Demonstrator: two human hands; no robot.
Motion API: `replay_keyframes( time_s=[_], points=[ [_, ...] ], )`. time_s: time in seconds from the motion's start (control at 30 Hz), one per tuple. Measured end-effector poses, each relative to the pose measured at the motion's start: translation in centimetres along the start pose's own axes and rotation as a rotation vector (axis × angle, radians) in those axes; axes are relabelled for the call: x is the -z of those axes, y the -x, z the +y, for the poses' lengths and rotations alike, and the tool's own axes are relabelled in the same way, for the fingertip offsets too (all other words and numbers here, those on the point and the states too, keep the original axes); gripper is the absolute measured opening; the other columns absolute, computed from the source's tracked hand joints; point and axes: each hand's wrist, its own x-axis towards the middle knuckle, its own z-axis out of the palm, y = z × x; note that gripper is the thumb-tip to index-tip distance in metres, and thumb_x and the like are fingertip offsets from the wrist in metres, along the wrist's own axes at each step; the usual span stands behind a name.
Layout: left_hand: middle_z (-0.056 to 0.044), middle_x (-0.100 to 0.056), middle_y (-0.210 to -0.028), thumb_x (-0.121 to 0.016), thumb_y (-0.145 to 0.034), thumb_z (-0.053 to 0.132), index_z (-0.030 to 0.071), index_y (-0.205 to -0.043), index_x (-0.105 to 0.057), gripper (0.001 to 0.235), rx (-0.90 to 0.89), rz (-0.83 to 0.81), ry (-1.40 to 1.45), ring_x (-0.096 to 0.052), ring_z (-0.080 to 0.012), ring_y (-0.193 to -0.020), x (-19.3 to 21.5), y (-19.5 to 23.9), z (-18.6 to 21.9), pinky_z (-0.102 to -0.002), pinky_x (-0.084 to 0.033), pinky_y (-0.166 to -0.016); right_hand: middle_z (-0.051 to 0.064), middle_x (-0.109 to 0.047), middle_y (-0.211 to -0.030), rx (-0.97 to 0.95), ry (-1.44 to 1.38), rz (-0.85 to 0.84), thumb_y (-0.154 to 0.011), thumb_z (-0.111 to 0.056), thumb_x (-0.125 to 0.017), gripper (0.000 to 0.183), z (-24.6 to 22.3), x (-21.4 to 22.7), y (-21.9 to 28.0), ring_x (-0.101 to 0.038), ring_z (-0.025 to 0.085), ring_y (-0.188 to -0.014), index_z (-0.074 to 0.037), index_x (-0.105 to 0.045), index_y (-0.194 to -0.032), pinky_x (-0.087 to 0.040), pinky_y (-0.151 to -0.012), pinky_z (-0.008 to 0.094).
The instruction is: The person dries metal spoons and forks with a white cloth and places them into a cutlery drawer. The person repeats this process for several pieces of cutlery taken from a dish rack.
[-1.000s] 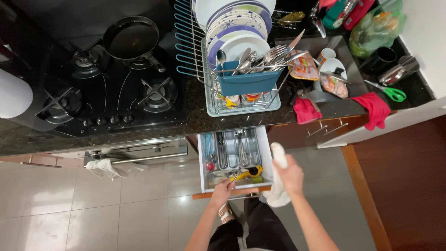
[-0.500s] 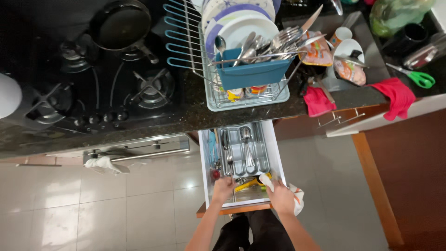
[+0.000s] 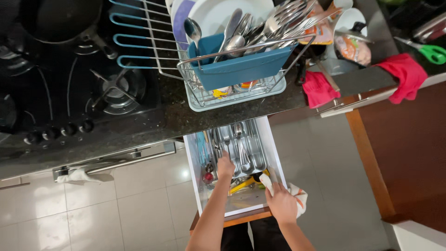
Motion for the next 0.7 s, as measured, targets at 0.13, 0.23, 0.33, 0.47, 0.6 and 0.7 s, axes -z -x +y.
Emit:
replay_keyframes(
  time_s=[0.13, 0.23, 0.33, 0.47, 0.6, 0.7],
  points=[
    [-0.015, -0.066, -0.095, -0.048, -0.094, -0.019, 0.012, -0.157, -0.032, 0.072, 0.013, -0.055, -0.132, -0.07, -0.0286, -0.082, 0.1, -1.4, 0.5, -0.037, -0.063, -0.067, -0.001, -0.059, -0.068, 0.015, 0.02, 0.072, -0.095, -0.041, -0.062, 0.028, -0.1, -0.1, 0.1, -0.059, 0.02, -0.049, -0.013, -0.06, -0.089, -0.043, -0.038, 0.037],
    [-0.019, -0.07, -0.121, -0.036, -0.092, -0.024, 0.013, -0.164, -0.026, 0.082, 0.016, -0.118, -0.078, -0.072, -0.0312, -0.092, -1.4, -4.1, -1.2, -0.04, -0.055, -0.07, -0.003, -0.055, -0.065, 0.042, 0.045, 0.106, -0.095, -0.039, -0.063, 0.028, -0.3, 0.3, 0.2, -0.056, 0.017, -0.045, -0.013, -0.06, -0.085, -0.041, -0.036, 0.034],
    [-0.014, -0.067, -0.088, -0.037, -0.088, -0.026, 0.008, -0.116, -0.055, 0.047, -0.101, -0.084, -0.176, -0.066, -0.0255, -0.068, -3.7, -7.7, -3.6, -0.038, -0.048, -0.055, -0.003, -0.055, -0.066, 0.055, 0.038, 0.18, -0.095, -0.037, -0.065, 0.027, -0.3, 0.3, 0.2, -0.056, 0.019, -0.046, -0.013, -0.058, -0.083, -0.04, -0.036, 0.036],
    [-0.018, -0.064, -0.113, -0.054, -0.091, -0.017, 0.004, -0.127, -0.055, 0.041, -0.093, -0.097, -0.308, -0.072, -0.0315, -0.089, -4.5, -8.8, -3.0, -0.038, -0.061, -0.073, -0.002, -0.062, -0.073, 0.06, 0.048, 0.204, -0.094, -0.037, -0.066, 0.026, -0.2, 0.2, 0.2, -0.059, 0.02, -0.047, -0.012, -0.061, -0.088, -0.042, -0.037, 0.035],
    [-0.017, -0.062, -0.129, -0.058, -0.094, -0.009, 0.005, -0.142, -0.048, 0.051, -0.054, -0.159, -0.369, -0.065, -0.0327, -0.118, -3.5, -7.6, -1.6, -0.04, -0.059, -0.096, -0.003, -0.063, -0.074, 0.079, 0.05, 0.212, -0.094, -0.036, -0.068, 0.025, -0.3, 0.5, 0.0, -0.061, 0.018, -0.051, -0.012, -0.062, -0.09, -0.046, -0.04, 0.033],
    [-0.02, -0.06, -0.133, -0.057, -0.095, -0.008, 0.009, -0.152, -0.039, 0.063, -0.022, -0.184, -0.419, -0.064, -0.0338, -0.12, -3.8, -8.3, -1.5, -0.04, -0.061, -0.092, -0.003, -0.062, -0.073, 0.069, 0.048, 0.193, -0.094, -0.038, -0.067, 0.026, -0.3, 0.4, -0.1, -0.06, 0.018, -0.049, -0.012, -0.062, -0.091, -0.044, -0.038, 0.034]
  ],
)
